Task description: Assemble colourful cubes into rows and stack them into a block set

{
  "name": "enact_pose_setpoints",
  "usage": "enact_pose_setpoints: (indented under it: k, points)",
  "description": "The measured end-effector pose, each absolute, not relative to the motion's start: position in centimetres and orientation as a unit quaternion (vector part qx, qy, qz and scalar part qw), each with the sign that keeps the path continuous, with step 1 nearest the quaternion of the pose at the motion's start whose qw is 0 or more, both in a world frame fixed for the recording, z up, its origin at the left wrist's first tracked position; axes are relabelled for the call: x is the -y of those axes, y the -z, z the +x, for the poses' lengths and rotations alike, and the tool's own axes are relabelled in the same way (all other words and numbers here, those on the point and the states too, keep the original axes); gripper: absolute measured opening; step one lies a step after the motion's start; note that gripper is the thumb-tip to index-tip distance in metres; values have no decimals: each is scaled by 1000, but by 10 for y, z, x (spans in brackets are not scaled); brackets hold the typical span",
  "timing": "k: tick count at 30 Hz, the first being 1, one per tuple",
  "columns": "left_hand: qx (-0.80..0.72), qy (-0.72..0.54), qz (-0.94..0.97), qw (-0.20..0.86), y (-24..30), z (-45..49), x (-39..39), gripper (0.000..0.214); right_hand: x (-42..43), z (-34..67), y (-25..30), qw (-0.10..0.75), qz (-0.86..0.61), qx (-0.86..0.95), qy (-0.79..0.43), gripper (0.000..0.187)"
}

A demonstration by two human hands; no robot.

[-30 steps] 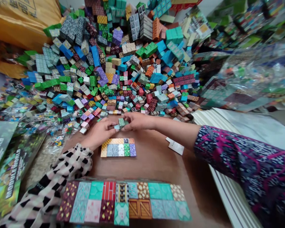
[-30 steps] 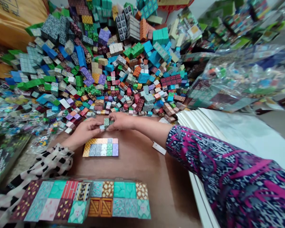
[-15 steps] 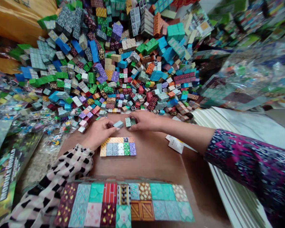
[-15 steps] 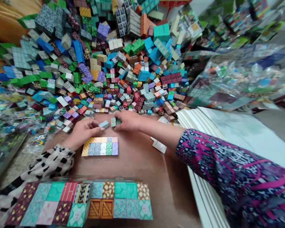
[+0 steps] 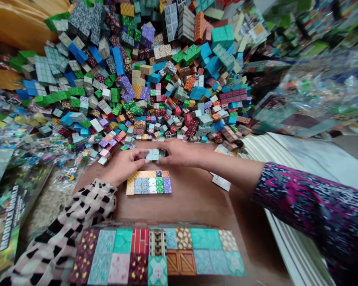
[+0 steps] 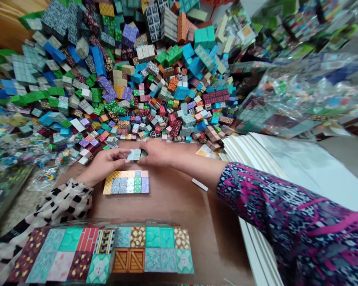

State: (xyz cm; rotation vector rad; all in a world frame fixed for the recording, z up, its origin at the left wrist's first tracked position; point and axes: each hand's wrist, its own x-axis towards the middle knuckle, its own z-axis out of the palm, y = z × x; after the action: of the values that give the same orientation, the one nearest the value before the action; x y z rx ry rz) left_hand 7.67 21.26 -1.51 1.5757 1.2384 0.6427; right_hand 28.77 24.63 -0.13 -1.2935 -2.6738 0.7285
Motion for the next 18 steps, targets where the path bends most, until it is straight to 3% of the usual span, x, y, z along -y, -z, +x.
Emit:
enact_pose_setpoints:
  k: [9, 18]
  points:
    - [-495, -245, 726, 409, 20, 70, -217, 37, -246, 278, -7, 27, -394, 885, -246, 63]
    - [-454, -207, 815, 294, 18, 68, -219, 29, -246, 280, -4, -24, -436, 870, -229, 30]
